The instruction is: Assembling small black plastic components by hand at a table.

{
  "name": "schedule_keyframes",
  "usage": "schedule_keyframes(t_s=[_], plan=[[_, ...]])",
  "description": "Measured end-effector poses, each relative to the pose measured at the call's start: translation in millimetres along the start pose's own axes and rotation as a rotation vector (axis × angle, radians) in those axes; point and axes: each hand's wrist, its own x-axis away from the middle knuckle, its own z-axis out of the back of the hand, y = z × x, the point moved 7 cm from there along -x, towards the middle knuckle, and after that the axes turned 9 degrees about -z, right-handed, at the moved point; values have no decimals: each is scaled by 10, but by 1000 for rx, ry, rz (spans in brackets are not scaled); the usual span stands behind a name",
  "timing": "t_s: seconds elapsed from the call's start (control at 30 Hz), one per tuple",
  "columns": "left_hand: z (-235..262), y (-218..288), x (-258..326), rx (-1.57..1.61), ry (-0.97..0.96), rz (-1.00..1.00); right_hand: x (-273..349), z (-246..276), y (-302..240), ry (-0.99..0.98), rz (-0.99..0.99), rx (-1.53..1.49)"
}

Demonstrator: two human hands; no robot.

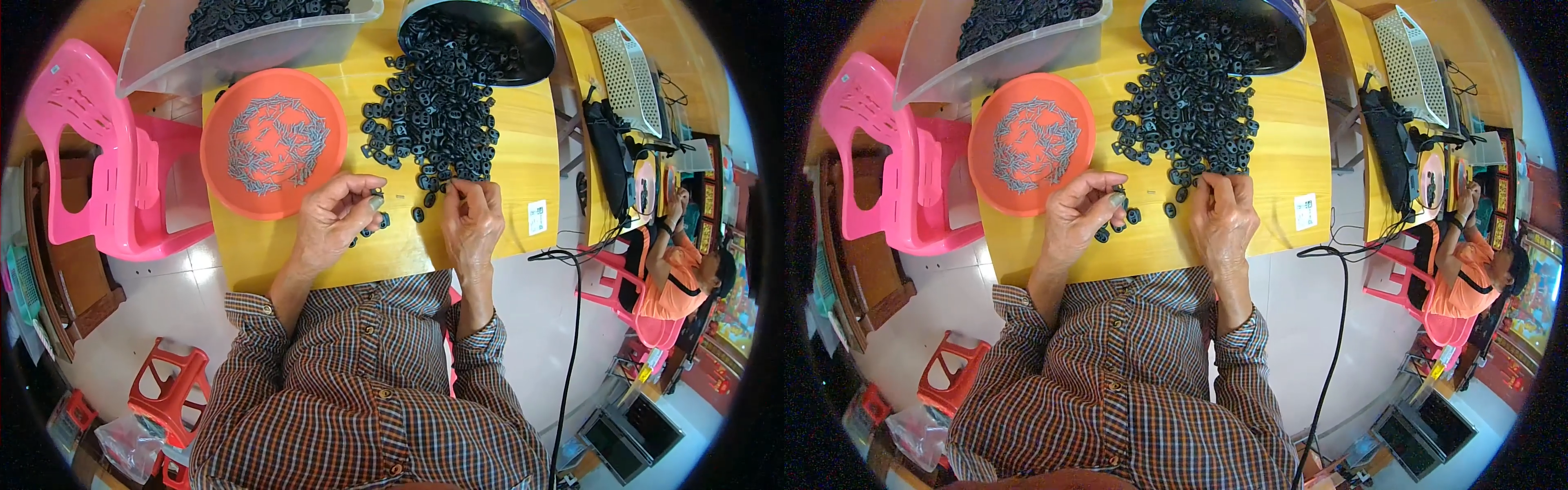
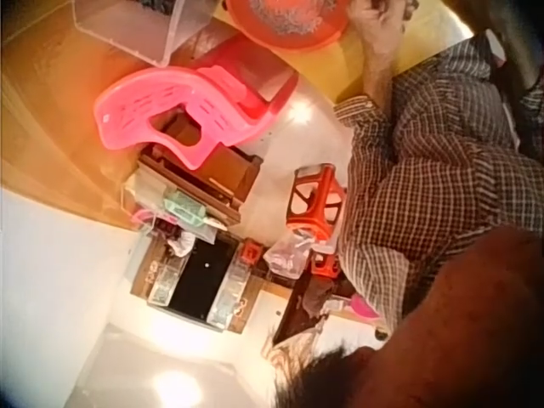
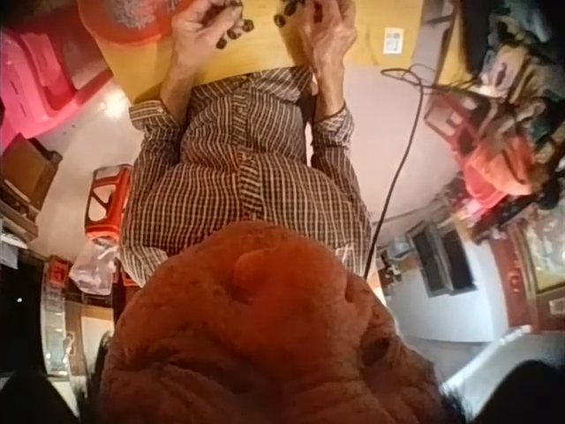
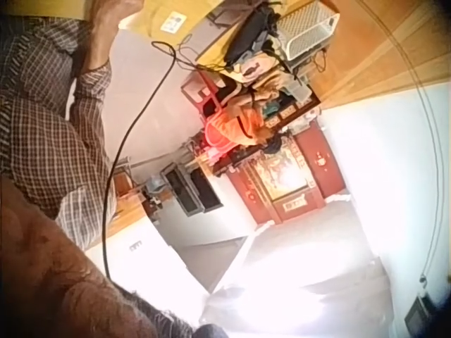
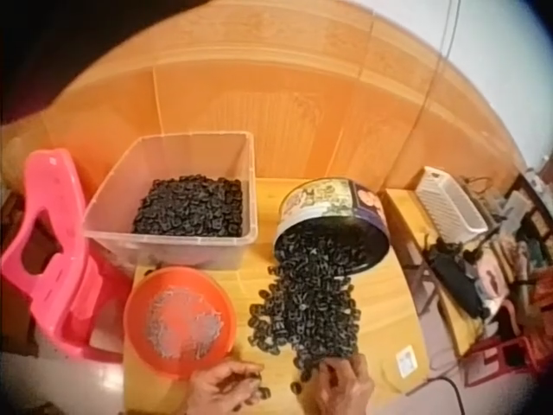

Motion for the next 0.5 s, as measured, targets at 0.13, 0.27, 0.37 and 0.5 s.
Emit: schedule_keyframes(t_s=[0.13, 0.27, 0.37, 0.5], plan=[[-3, -9, 8, 5, 0, 0, -37, -39, -46, -4, 56, 31], [0, -4, 19, -13, 4, 7, -37, -60, -85, -51, 36, 39], [-4, 13, 5, -17, -5, -20, -63, -126, -147, -81, 111, 109], [1, 14, 7, -21, 2, -7, -86, -116, -145, -65, 53, 93]])
